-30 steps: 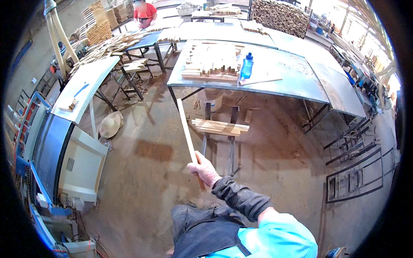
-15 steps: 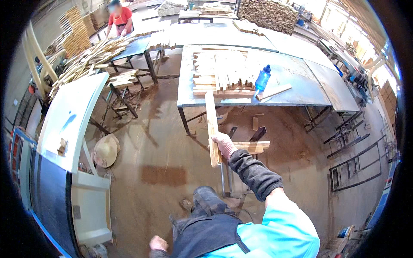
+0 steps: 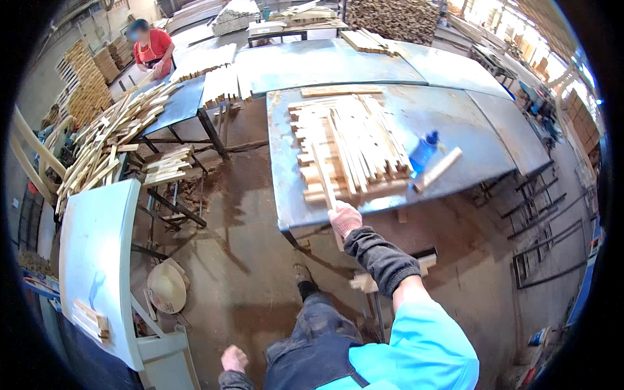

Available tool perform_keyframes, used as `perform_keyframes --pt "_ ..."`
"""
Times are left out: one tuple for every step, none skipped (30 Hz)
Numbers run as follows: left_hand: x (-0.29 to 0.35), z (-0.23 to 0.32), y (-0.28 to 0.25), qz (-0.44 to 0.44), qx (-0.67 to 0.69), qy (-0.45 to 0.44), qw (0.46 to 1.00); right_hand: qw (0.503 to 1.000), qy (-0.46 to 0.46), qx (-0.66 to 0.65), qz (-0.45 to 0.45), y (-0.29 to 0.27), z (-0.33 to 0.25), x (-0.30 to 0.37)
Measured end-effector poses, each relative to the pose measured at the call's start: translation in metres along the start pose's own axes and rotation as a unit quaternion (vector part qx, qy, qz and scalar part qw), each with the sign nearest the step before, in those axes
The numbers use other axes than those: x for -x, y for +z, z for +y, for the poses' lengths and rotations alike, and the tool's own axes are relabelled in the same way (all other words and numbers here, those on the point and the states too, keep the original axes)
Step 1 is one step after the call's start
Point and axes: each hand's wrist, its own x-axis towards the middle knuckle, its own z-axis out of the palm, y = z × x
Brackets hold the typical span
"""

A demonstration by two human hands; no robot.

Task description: The person picks up stacks of small wooden planks from a metal table and places them onto a conveyor belt. The person repeatedly gathers the planks, aligns them, and moves them to the conveyor, while another worker organizes wood in the background.

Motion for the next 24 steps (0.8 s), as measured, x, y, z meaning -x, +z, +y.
perform_keyframes --pt "-0.016 -0.015 -0.020 -0.081 0.047 -0.099 0.991 1.000 0.013 0.010 -0.001 0.008 0.000 -0.029" --pt "-0.013 -0.014 -0.016 -0.037 -0.018 -0.131 0.990 0.997 0.059 0.035 -0.039 0.004 -0.005 -0.061" --pt "-0.006 -0.011 -0.004 0.001 -0.089 -0.161 0.983 0.993 0.042 0.108 -0.012 0.016 0.014 -0.093" --pt "0.009 -0.014 0.009 0.047 -0.150 -0.187 0.970 0.990 0.035 0.139 -0.009 0.017 0.007 -0.118" --pt "0.022 -0.013 0.020 0.092 -0.209 -0.217 0.949 0.985 0.028 0.173 -0.008 0.014 0.000 -0.138" --pt "0.028 -0.002 0.029 0.097 -0.222 -0.204 0.949 0.987 0.045 0.152 -0.004 0.015 0.006 -0.161" --pt "0.028 0.006 0.039 0.103 -0.231 -0.188 0.949 0.990 0.057 0.131 0.000 0.015 0.008 -0.185" --pt "0.028 0.016 0.048 0.100 -0.216 -0.188 0.953 0.987 0.047 0.150 0.010 0.012 0.010 -0.198" --pt "0.024 0.030 0.055 0.094 -0.205 -0.185 0.957 0.986 0.057 0.156 0.021 0.016 0.024 -0.216" --pt "0.021 0.041 0.060 0.092 -0.192 -0.180 0.960 0.983 0.075 0.166 -0.002 0.015 0.026 -0.230" --pt "0.014 0.052 0.066 0.084 -0.184 -0.177 0.963 0.980 0.094 0.176 -0.024 0.014 0.028 -0.241" --pt "0.006 0.064 0.073 0.076 -0.178 -0.174 0.966 0.981 0.095 0.168 -0.015 0.015 0.031 -0.245" --pt "-0.001 0.071 0.082 0.068 -0.167 -0.170 0.969 0.983 0.092 0.161 -0.005 0.011 0.020 -0.249" --pt "-0.008 0.080 0.087 0.060 -0.316 -0.095 0.942 0.980 0.118 0.156 -0.039 0.005 0.007 -0.248" --pt "-0.021 0.097 0.107 0.045 -0.454 -0.015 0.890 0.982 0.108 0.149 -0.047 -0.001 0.005 -0.250" --pt "-0.035 0.117 0.126 0.084 -0.230 -0.163 0.956 0.981 0.102 0.163 -0.037 -0.003 0.006 -0.252" --pt "-0.053 0.134 0.128 0.072 -0.220 -0.169 0.958 0.979 0.100 0.172 -0.031 -0.002 0.007 -0.252" --pt "-0.072 0.138 0.138 0.104 -0.173 -0.158 0.967 0.978 0.109 0.176 -0.037 0.000 0.007 -0.255" --pt "-0.085 0.143 0.144 0.137 -0.125 -0.146 0.972 0.976 0.117 0.179 -0.043 0.002 0.005 -0.257" --pt "-0.100 0.155 0.155 0.140 -0.143 -0.120 0.972 0.974 0.130 0.179 -0.042 0.001 0.004 -0.258" --pt "-0.118 0.171 0.152 0.093 -0.228 -0.102 0.964 0.974 0.131 0.181 -0.032 0.005 0.009 -0.259" --pt "-0.135 0.188 0.148 0.011 -0.482 0.054 0.874 0.973 0.127 0.194 -0.018 0.008 0.009 -0.259" --pt "-0.149 0.203 0.146 -0.070 -0.686 0.204 0.695 0.971 0.122 0.206 -0.006 0.010 0.008 -0.260" --pt "-0.164 0.216 0.147 -0.076 -0.694 0.212 0.684 0.971 0.126 0.202 -0.009 0.013 0.010 -0.262"
